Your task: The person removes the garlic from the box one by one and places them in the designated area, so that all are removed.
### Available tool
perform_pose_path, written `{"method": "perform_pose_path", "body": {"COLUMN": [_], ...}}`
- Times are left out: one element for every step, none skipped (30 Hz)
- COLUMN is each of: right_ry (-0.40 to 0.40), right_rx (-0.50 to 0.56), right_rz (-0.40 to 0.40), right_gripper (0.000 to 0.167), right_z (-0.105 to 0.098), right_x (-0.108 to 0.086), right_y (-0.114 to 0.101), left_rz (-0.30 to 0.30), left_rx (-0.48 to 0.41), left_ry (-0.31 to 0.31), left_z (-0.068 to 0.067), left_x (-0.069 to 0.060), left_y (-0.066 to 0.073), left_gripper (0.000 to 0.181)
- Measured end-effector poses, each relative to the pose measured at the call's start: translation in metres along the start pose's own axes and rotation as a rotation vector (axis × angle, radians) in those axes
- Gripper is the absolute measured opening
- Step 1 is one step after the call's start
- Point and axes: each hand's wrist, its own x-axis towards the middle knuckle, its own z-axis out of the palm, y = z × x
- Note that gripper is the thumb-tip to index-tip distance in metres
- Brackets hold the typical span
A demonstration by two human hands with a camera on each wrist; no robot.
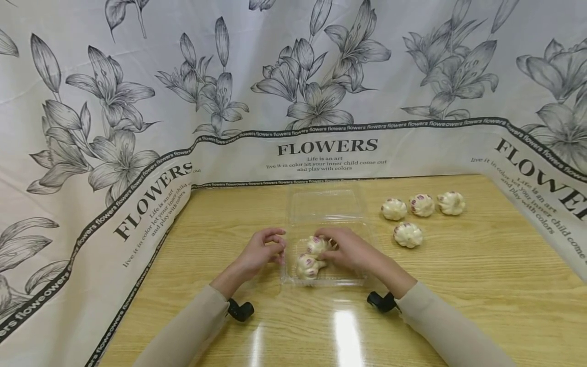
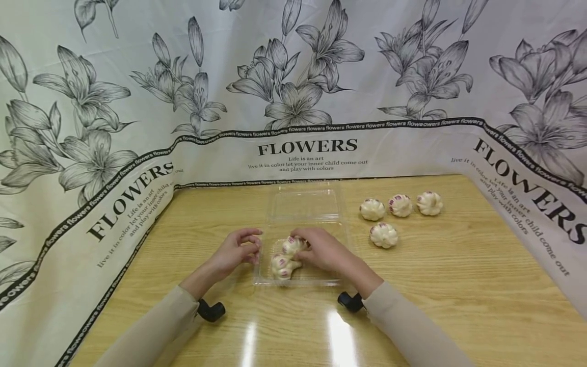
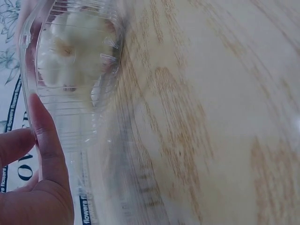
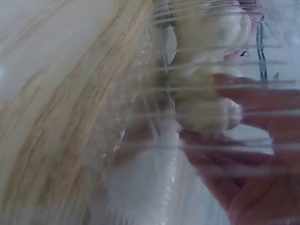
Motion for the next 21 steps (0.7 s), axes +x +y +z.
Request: {"method": "perform_pose_path", "body": {"right_ry": [0.005,0.007,0.014,0.019,0.026,0.031,0.035,0.038,0.041,0.041,0.04,0.04,0.042,0.044,0.048,0.053,0.058,0.064,0.071,0.077,0.085], "right_rx": [0.0,0.008,0.005,0.004,-0.004,-0.011,-0.017,-0.023,-0.031,-0.036,-0.04,-0.044,-0.049,-0.052,-0.057,-0.061,-0.062,-0.066,-0.067,-0.07,-0.075], "right_rz": [-0.01,-0.012,-0.018,-0.019,-0.025,-0.033,-0.036,-0.036,-0.035,-0.041,-0.043,-0.043,-0.039,-0.045,-0.05,-0.056,-0.06,-0.064,-0.069,-0.075,-0.071], "right_gripper": [0.05,0.049,0.049,0.048,0.047,0.046,0.045,0.044,0.044,0.044,0.045,0.046,0.047,0.048,0.049,0.049,0.049,0.049,0.049,0.049,0.049], "right_z": [-0.001,-0.002,-0.003,-0.005,-0.006,-0.008,-0.01,-0.012,-0.015,-0.017,-0.02,-0.023,-0.026,-0.029,-0.033,-0.036,-0.039,-0.043,-0.047,-0.05,-0.054], "right_x": [-0.001,-0.002,-0.003,-0.004,-0.006,-0.007,-0.009,-0.01,-0.012,-0.014,-0.016,-0.019,-0.021,-0.023,-0.025,-0.028,-0.03,-0.032,-0.034,-0.036,-0.038], "right_y": [0.001,0.002,0.002,0.003,0.004,0.005,0.005,0.006,0.006,0.007,0.007,0.007,0.007,0.007,0.007,0.007,0.006,0.006,0.006,0.006,0.005], "left_rz": [0.0,0.0,-0.002,-0.004,-0.005,-0.006,-0.006,-0.005,-0.004,-0.004,-0.003,-0.003,-0.003,-0.003,-0.004,-0.003,-0.003,-0.003,-0.002,-0.002,-0.002], "left_rx": [0.001,0.002,0.002,0.002,0.003,0.003,0.001,0.0,-0.003,-0.006,-0.009,-0.01,-0.011,-0.01,-0.01,-0.009,-0.008,-0.006,-0.005,-0.004,-0.005], "left_ry": [0.0,-0.001,-0.002,-0.002,-0.003,-0.004,-0.005,-0.005,-0.004,-0.005,-0.006,-0.006,-0.007,-0.007,-0.006,-0.006,-0.006,-0.005,-0.004,-0.004,-0.004], "left_z": [0.0,0.0,-0.001,-0.001,-0.001,-0.001,-0.001,-0.001,-0.002,-0.002,-0.002,-0.002,-0.002,-0.002,-0.002,-0.002,-0.002,-0.002,-0.002,-0.002,-0.002], "left_x": [0.0,0.0,0.001,0.001,0.001,0.001,0.002,0.002,0.002,0.002,0.002,0.002,0.002,0.002,0.002,0.002,0.002,0.002,0.002,0.002,0.002], "left_y": [0.0,0.0,0.0,0.0,0.0,0.0,-0.001,-0.001,-0.001,-0.002,-0.003,-0.003,-0.003,-0.003,-0.003,-0.003,-0.003,-0.003,-0.003,-0.002,-0.002], "left_gripper": [0.049,0.049,0.049,0.049,0.049,0.048,0.048,0.049,0.049,0.049,0.049,0.049,0.049,0.05,0.05,0.05,0.05,0.05,0.05,0.05,0.049]}}
